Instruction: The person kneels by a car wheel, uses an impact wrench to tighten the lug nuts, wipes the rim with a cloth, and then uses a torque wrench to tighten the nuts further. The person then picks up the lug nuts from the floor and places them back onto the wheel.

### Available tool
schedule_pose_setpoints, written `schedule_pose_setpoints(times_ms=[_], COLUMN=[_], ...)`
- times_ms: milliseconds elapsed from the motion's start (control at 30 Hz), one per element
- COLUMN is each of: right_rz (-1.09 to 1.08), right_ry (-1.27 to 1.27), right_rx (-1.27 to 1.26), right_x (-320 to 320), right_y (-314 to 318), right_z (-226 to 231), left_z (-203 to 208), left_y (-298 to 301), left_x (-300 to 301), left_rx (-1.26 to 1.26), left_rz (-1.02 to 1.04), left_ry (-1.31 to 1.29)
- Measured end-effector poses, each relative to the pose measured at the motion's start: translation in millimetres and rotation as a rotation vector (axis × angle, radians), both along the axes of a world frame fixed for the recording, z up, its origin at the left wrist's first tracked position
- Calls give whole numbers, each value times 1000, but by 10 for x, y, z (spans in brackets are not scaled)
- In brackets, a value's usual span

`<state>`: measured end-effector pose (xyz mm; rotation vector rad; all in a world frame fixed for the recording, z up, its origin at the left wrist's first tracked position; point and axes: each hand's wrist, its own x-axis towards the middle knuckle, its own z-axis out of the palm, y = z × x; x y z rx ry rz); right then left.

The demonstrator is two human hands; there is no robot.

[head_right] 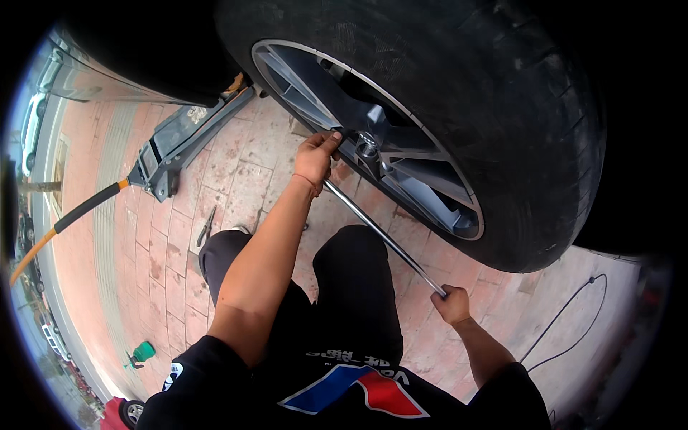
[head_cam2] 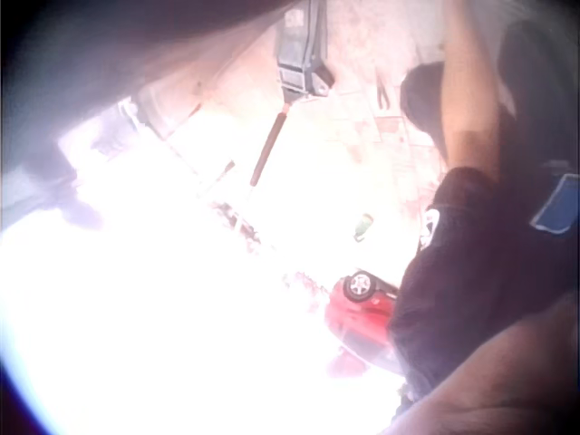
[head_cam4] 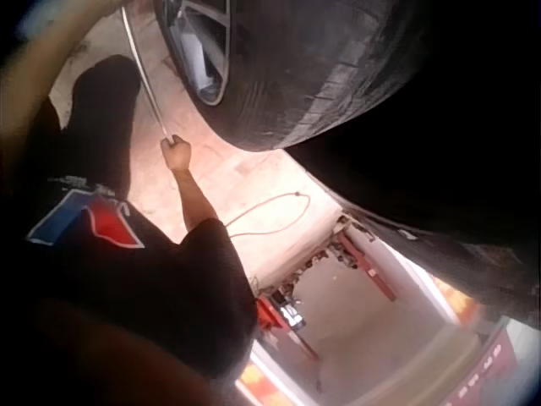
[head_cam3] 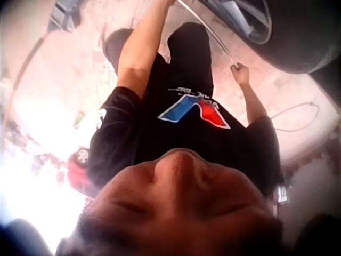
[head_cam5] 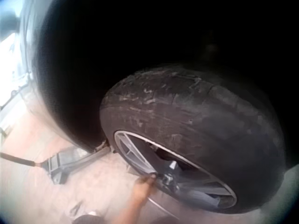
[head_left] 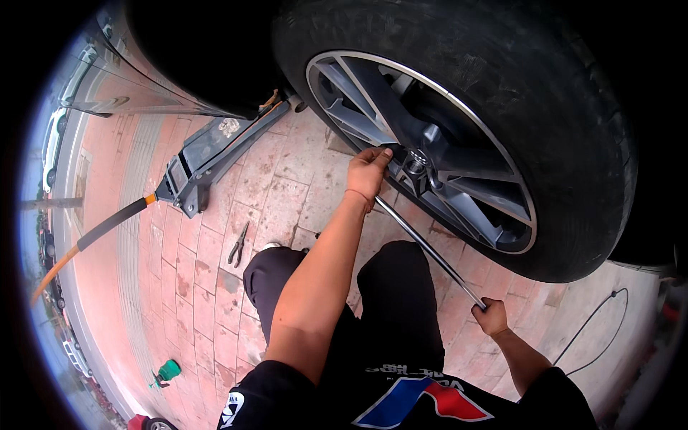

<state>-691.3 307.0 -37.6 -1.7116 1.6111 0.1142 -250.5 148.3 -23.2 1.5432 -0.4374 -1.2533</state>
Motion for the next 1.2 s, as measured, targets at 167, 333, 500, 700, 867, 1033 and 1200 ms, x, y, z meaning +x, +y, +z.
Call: schedule_pose_setpoints(times_ms=[167,333,500,700,867,1033,1200], right_rz=[21,124,48,14,80,4,-104], right_ry=[44,277,381,507,587,609,412], right_rx=[30,-114,-73,-167,-297,8,-60], right_x=[-33,132,-237,-13,206,62,-492], right_y=[-21,224,725,605,445,374,768], right_z=[210,1189,1995,2648,3100,2719,1111], left_z=[-109,-154,273,225,224,160,56], left_y=[-9,459,855,489,343,332,294], left_x=[77,74,-277,-519,-578,-613,-854], left_rx=[-3,78,72,90,135,72,-20], left_rz=[-75,-99,-175,-208,-219,-180,-168], left_ry=[48,169,322,378,491,418,274])
